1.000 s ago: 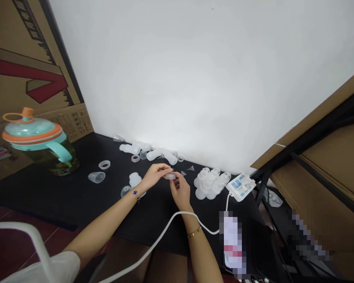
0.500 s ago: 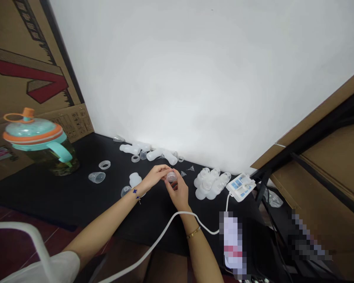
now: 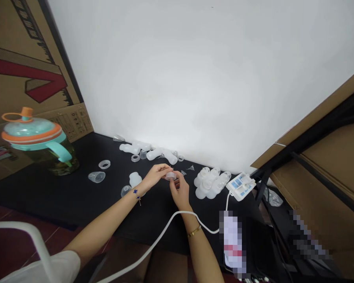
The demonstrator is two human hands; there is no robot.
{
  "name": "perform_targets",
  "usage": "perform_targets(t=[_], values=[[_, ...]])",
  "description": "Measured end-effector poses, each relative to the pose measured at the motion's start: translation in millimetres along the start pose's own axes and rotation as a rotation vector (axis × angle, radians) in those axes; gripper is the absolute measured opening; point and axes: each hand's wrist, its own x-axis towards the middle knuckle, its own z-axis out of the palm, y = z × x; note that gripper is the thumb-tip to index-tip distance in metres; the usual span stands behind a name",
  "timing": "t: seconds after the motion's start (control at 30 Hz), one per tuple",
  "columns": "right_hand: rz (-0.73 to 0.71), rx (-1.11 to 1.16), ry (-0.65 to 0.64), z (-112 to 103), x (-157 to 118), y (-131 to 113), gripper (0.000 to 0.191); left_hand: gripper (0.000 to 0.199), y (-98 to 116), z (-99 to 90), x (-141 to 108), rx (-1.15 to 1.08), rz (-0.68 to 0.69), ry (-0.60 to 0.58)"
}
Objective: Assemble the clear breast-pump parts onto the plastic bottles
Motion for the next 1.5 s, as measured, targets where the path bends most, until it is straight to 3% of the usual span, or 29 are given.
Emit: perform_targets(t=[0.27,0.53,1.23,1.5], values=[[0.151,0.108,-0.127,-1,3,1,0.027,0.039,4,0.3,-2,0.058,0.038,-0.004],[0.264,0.29,-0.252,-3,7,-8,0.033,0.036,2,-0.3,-1,0.087,-0.008,-0.043],[0.268,0.385,-0.24,-2,8,-9,0.032,0.036,3,1.7,-3,0.148,0.068,0.002],[0.251,0.32,-0.22,-3,8,-11,0.033,0.035,3,2.5,-4,0.176,0.077,0.022]])
